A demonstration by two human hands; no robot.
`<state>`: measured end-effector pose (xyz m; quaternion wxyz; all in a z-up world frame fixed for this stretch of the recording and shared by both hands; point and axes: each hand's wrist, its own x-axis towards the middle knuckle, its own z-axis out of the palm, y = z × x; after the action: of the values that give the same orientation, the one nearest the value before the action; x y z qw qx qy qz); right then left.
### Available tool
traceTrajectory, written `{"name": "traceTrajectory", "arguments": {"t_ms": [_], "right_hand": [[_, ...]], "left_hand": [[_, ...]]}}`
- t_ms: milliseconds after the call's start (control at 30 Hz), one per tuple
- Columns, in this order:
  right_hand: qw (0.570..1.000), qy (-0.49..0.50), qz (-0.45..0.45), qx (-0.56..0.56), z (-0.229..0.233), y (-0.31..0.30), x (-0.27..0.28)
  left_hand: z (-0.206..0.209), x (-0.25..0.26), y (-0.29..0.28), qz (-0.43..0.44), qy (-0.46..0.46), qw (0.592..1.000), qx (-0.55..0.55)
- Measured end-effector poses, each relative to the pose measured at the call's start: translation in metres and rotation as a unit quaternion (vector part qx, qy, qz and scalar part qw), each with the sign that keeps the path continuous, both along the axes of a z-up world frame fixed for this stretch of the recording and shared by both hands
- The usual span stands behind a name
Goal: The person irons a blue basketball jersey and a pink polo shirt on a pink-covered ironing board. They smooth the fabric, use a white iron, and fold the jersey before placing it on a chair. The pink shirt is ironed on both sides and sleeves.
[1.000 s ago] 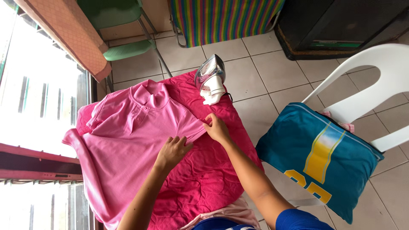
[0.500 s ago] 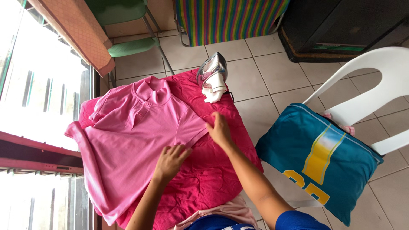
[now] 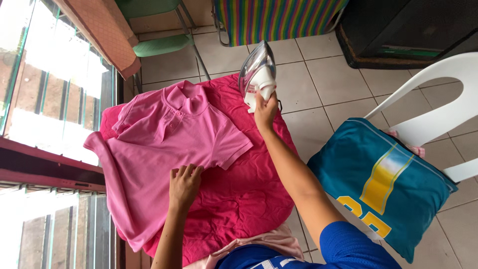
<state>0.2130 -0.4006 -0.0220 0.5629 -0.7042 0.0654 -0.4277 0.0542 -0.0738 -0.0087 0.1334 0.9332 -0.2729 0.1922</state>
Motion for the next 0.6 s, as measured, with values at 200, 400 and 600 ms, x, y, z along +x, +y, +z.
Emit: {"name": "traceTrajectory", "arguments": {"t_ms": [200, 400, 600], "right_hand": [[0.959, 0.050, 0.222, 0.167, 0.087, 0.006, -0.051], [0.887, 0.167, 0.337, 0.267, 0.078, 0.036, -0.108], [0.830, 0.214, 0.341, 0.386, -0.008, 0.098, -0.131]], "left_hand": [[0.000, 0.003, 0.008, -0.005, 0.014, 0.999, -0.049], [-0.007, 0.004, 0.007, -0.001, -0.007, 0.999, -0.051], [-0.019, 0.008, 0.012, 0.011, -0.002, 0.997, -0.073]]}}
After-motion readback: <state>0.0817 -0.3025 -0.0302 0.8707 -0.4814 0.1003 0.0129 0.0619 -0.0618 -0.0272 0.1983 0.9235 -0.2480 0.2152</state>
